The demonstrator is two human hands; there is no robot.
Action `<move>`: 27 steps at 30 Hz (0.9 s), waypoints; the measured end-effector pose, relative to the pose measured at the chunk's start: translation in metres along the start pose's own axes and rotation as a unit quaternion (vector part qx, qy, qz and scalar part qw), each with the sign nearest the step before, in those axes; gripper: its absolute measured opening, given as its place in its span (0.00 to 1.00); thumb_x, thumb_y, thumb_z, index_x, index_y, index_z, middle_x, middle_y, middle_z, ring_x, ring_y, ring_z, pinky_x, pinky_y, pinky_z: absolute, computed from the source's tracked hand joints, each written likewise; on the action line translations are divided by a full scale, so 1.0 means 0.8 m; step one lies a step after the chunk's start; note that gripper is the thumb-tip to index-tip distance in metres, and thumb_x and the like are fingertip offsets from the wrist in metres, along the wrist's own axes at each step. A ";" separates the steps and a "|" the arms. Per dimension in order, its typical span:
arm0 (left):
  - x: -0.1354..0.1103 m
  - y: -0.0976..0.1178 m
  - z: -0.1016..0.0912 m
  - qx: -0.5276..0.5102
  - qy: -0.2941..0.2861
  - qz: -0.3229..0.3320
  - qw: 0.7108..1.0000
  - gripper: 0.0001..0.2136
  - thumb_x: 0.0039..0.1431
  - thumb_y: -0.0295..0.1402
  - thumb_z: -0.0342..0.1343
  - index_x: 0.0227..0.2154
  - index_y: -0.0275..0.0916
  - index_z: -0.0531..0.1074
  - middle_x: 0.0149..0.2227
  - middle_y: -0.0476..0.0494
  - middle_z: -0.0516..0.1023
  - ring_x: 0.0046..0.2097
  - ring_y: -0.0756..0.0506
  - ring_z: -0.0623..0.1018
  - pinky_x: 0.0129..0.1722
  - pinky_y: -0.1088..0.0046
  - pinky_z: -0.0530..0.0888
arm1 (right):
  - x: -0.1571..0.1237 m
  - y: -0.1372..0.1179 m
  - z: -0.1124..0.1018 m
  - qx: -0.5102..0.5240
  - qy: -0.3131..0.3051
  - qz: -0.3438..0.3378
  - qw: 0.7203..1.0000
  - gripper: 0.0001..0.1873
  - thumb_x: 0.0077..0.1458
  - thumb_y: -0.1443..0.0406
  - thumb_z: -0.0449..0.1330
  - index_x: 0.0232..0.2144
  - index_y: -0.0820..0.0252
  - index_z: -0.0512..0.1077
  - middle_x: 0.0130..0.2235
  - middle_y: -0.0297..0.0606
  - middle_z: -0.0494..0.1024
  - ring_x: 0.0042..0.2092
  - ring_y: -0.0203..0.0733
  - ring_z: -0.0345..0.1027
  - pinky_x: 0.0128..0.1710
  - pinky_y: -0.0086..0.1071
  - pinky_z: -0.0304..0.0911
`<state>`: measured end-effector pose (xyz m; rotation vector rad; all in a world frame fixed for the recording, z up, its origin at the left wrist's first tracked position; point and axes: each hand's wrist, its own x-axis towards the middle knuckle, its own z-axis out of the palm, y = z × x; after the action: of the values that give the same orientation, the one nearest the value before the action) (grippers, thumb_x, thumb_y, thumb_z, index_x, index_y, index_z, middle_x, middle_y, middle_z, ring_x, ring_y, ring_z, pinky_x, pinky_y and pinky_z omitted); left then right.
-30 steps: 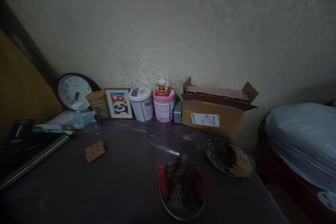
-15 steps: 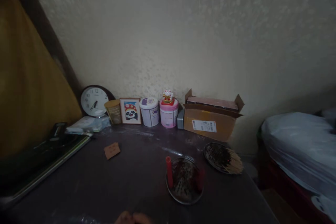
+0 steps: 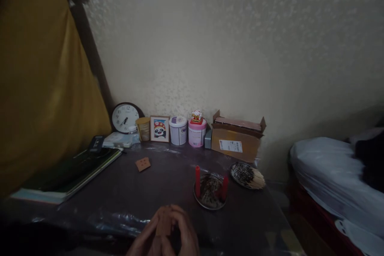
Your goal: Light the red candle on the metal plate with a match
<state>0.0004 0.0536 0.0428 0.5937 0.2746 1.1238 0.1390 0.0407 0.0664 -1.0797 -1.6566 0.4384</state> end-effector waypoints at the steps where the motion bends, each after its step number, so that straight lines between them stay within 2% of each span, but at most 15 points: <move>1: 0.001 0.000 0.004 -0.005 0.004 0.007 1.000 0.14 0.45 0.30 0.63 0.38 0.46 0.76 0.45 0.43 0.77 0.54 0.39 0.69 0.54 0.60 0.63 | 0.002 -0.005 -0.004 0.002 -0.014 0.000 1.000 0.19 0.47 0.69 0.59 0.44 0.54 0.68 0.49 0.40 0.73 0.48 0.42 0.70 0.45 0.27 0.67; 4: 0.005 0.004 0.021 -0.018 0.026 -0.024 0.999 0.11 0.50 0.35 0.59 0.38 0.45 0.76 0.42 0.42 0.78 0.50 0.41 0.72 0.51 0.64 0.66 | 0.009 -0.022 -0.012 0.007 -0.033 0.023 0.999 0.16 0.49 0.69 0.58 0.43 0.55 0.69 0.48 0.39 0.74 0.48 0.41 0.70 0.46 0.28 0.66; 7: 0.007 0.006 0.031 -0.033 0.040 -0.033 0.998 0.11 0.55 0.34 0.55 0.41 0.42 0.74 0.43 0.42 0.77 0.47 0.44 0.74 0.48 0.67 0.67 | 0.009 -0.029 -0.014 0.019 -0.027 0.036 0.999 0.16 0.51 0.68 0.58 0.44 0.55 0.69 0.49 0.40 0.74 0.50 0.42 0.69 0.48 0.30 0.65; 15: 0.005 -0.001 0.034 -0.068 0.027 -0.017 0.997 0.09 0.58 0.30 0.50 0.40 0.40 0.73 0.38 0.44 0.77 0.39 0.47 0.76 0.44 0.69 0.68 | -0.003 -0.010 -0.002 0.047 -0.014 0.070 0.996 0.15 0.52 0.66 0.57 0.44 0.56 0.68 0.52 0.41 0.71 0.54 0.44 0.64 0.53 0.35 0.61; 20: 0.003 0.002 0.044 -0.057 0.023 -0.012 0.998 0.09 0.58 0.29 0.50 0.41 0.40 0.72 0.40 0.43 0.77 0.42 0.46 0.76 0.45 0.69 0.67 | -0.004 -0.009 0.002 0.072 0.001 0.078 0.994 0.17 0.53 0.65 0.57 0.47 0.56 0.68 0.51 0.42 0.72 0.53 0.44 0.65 0.53 0.37 0.61; 27: 0.003 0.000 0.048 -0.049 0.022 -0.014 0.998 0.10 0.58 0.31 0.51 0.43 0.40 0.70 0.38 0.42 0.78 0.40 0.47 0.76 0.40 0.71 0.69 | -0.001 -0.018 0.000 0.113 -0.004 0.084 0.990 0.16 0.54 0.65 0.55 0.46 0.56 0.68 0.51 0.40 0.72 0.53 0.44 0.65 0.54 0.37 0.60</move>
<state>0.0201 0.0439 0.0739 0.4767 0.2635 1.1177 0.1327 0.0326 0.0762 -1.0499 -1.4869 0.7229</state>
